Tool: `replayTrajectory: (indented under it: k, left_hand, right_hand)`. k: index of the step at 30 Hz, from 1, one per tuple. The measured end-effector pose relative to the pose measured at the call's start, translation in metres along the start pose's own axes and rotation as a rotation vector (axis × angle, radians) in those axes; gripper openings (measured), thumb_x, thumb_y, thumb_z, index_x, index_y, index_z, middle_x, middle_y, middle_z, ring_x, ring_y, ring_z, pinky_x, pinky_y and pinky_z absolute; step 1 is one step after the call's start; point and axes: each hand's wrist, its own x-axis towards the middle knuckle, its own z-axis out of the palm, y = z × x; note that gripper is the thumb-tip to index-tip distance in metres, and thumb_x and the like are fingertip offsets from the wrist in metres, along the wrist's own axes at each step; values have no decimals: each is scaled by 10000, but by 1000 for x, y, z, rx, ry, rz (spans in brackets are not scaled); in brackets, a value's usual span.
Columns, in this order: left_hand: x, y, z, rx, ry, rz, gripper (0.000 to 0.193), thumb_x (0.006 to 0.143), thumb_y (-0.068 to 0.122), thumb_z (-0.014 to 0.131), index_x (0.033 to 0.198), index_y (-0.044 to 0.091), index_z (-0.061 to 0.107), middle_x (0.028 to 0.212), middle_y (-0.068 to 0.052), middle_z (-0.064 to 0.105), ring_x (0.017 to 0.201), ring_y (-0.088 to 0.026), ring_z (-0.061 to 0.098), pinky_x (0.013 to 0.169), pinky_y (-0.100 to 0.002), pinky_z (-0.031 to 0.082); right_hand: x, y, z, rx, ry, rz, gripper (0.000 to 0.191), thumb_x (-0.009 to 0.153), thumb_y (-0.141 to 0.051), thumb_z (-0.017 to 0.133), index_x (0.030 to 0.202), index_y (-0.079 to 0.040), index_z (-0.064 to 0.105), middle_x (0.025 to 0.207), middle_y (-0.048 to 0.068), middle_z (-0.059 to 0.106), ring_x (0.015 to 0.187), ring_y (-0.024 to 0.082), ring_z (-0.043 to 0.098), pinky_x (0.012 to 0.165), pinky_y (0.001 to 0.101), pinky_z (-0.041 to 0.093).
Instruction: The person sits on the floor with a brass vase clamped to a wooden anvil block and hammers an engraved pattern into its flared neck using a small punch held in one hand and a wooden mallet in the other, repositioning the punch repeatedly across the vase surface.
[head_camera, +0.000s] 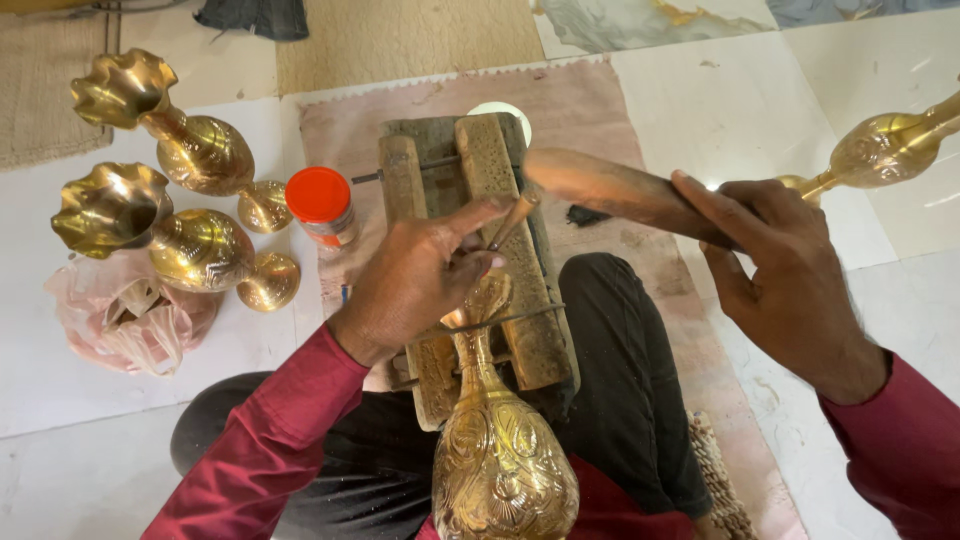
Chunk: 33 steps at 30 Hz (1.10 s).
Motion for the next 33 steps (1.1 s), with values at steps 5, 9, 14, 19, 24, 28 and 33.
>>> replayTrajectory:
  k: [5, 9, 14, 19, 24, 28, 33]
  left_hand:
    - [-12, -10, 3, -150, 117, 12, 535, 916, 65, 760, 1413, 113, 565, 913, -95, 797, 799, -134, 781, 707, -293, 649]
    - [-23, -13, 10, -180, 176, 38, 569, 908, -10, 701, 1441, 107, 540, 997, -82, 799, 939, -138, 798, 825, -281, 679]
    - [-26, -12, 14, -174, 208, -23, 562, 918, 9, 733, 1436, 111, 541, 959, -79, 805, 870, -141, 803, 769, -287, 667]
    - [-24, -14, 14, -167, 212, -35, 547, 909, 9, 743, 1412, 101, 551, 949, -81, 806, 847, -141, 806, 741, -291, 665]
    - [-21, -16, 12, -140, 212, 52, 542, 912, 26, 755, 1408, 91, 544, 941, -97, 797, 840, -141, 798, 728, -290, 657]
    - [-18, -16, 9, -83, 183, 18, 542, 898, 78, 791, 1391, 117, 569, 891, -103, 794, 765, -138, 787, 654, -302, 624]
    - [-18, -12, 6, -67, 178, 49, 561, 896, 87, 799, 1406, 123, 568, 861, -111, 780, 708, -137, 765, 637, -312, 605]
  right_hand:
    - [1, -3, -1, 209, -15, 75, 657, 903, -1, 704, 1525, -93, 515, 1199, 161, 640, 1044, 265, 657, 822, 378, 546]
    - [8, 0, 0, 125, -23, -34, 622, 922, -28, 712, 1513, -109, 533, 1202, 170, 637, 1024, 263, 681, 784, 350, 583]
    - [28, 6, -2, 277, -82, 102, 633, 961, -70, 717, 1555, -130, 509, 1113, 149, 640, 870, 222, 660, 653, 316, 582]
    - [44, 3, -11, -169, -26, -356, 614, 867, -15, 720, 1451, -145, 581, 1124, 112, 650, 974, 272, 674, 810, 414, 571]
    - [47, -10, -11, 386, -18, -113, 611, 942, 3, 657, 1502, -147, 464, 1214, 94, 591, 1016, 163, 663, 773, 272, 605]
    - [43, -9, -15, -230, -17, -268, 597, 895, 29, 710, 1457, -138, 597, 1129, 104, 652, 974, 299, 656, 853, 473, 541]
    - [39, -1, -8, -32, -13, -220, 592, 909, -16, 700, 1468, -138, 551, 1163, 80, 636, 1013, 222, 670, 823, 388, 576]
